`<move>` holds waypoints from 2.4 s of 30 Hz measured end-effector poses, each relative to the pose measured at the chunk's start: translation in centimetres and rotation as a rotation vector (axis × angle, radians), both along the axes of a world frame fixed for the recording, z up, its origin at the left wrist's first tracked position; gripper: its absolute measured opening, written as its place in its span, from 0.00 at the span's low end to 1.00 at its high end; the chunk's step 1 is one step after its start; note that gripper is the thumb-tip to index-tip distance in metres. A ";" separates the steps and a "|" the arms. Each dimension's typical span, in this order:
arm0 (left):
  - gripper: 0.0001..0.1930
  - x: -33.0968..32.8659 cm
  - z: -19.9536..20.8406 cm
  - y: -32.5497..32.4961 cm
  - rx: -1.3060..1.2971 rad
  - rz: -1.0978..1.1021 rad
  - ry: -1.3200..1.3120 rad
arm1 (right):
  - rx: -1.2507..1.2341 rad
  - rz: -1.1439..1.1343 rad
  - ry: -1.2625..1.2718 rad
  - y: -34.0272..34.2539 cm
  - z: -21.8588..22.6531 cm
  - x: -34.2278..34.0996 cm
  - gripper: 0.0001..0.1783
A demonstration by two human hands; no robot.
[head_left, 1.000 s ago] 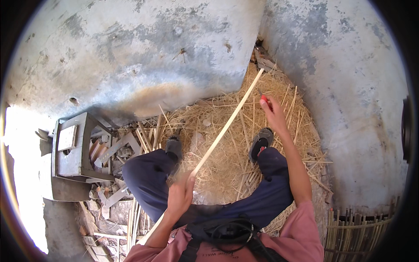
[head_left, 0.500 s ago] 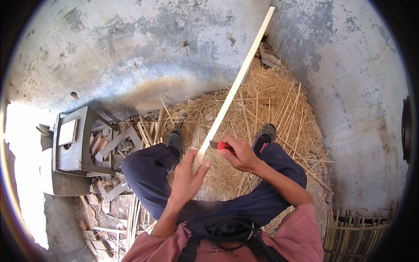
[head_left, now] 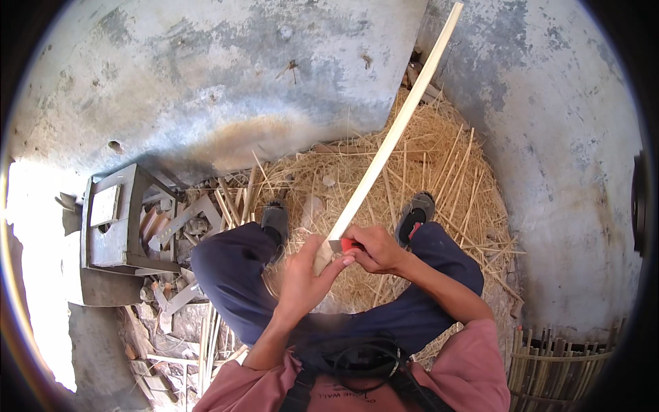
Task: The person whittles a thin strip of bamboo using a utility knife, shaving down the edges and surface of the wood.
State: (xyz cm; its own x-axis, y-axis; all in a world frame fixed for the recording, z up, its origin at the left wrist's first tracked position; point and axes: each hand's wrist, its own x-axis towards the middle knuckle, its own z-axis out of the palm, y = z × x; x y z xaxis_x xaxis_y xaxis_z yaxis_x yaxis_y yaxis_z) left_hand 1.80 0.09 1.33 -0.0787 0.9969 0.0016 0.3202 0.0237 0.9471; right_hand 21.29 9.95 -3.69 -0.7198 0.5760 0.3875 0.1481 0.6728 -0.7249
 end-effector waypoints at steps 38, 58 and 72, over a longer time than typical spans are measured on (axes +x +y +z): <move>0.17 1.1 0.0 0.1 0.167 0.065 0.022 | 0.269 -0.207 0.065 -1.4 2.7 -0.7 0.16; 0.19 0.9 2.0 0.1 0.009 0.068 0.064 | 0.369 -0.288 0.030 -0.7 3.3 -0.5 0.14; 0.19 0.1 0.6 -1.0 0.008 0.035 0.148 | 0.400 -0.324 0.009 0.6 4.0 0.3 0.14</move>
